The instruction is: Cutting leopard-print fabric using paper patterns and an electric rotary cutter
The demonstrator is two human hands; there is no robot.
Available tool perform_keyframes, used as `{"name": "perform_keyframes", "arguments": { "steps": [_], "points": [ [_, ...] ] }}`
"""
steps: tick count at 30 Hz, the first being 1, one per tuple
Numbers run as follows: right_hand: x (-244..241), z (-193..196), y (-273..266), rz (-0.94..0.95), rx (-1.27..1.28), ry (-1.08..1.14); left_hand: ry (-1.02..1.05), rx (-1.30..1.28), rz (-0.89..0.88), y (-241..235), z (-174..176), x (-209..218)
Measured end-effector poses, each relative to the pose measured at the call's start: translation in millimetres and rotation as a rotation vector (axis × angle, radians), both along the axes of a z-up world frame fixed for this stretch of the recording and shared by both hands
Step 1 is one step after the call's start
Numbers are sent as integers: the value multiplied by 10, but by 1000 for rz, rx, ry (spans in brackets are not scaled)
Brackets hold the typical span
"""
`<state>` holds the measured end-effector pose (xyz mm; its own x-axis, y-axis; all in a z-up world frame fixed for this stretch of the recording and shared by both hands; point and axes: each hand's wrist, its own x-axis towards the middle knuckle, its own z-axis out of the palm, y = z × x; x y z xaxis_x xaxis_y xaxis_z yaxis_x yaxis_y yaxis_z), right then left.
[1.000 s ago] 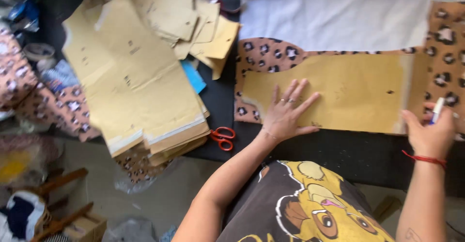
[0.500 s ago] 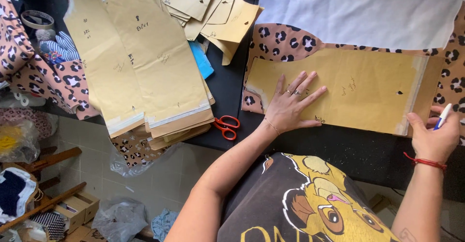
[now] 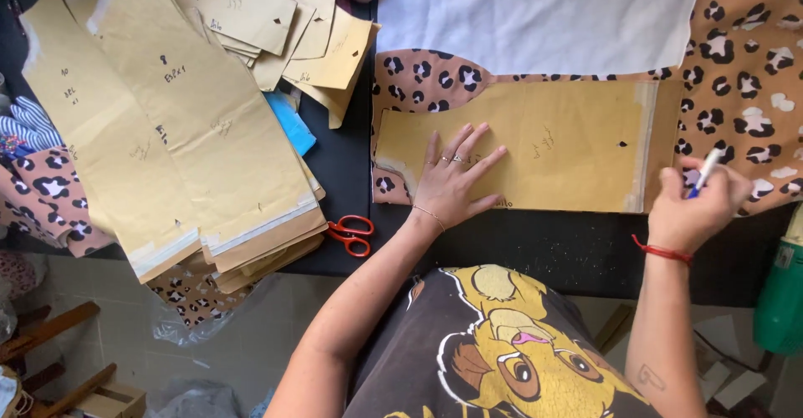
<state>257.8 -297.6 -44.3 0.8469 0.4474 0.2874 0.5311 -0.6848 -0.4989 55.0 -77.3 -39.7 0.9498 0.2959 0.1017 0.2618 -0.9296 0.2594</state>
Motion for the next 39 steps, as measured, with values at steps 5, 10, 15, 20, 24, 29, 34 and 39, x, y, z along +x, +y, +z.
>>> {"name": "perform_keyframes", "arguments": {
  "steps": [5,10,15,20,24,29,34,39],
  "points": [
    [-246,554,862,-151,678,406,-24,-188,45,85,-31,185],
    [-251,284,1503,53,485,748,355,-262,33,90,59,461],
    [-233,166,1834,211,483,665,538,-282,69,125,188,577],
    [-232,26,1835,327,350,711,603,-327,84,144,248,622],
    [-195,-65,1800,367,354,731,624,-357,82,168,290,643],
    [-125,88,1732,380,285,647,640,-356,97,162,324,648],
    [299,56,1269,241,240,590,699,-310,99,140,295,686],
    [762,-60,759,2,347,655,730,-260,83,120,262,679]
  ]
}}
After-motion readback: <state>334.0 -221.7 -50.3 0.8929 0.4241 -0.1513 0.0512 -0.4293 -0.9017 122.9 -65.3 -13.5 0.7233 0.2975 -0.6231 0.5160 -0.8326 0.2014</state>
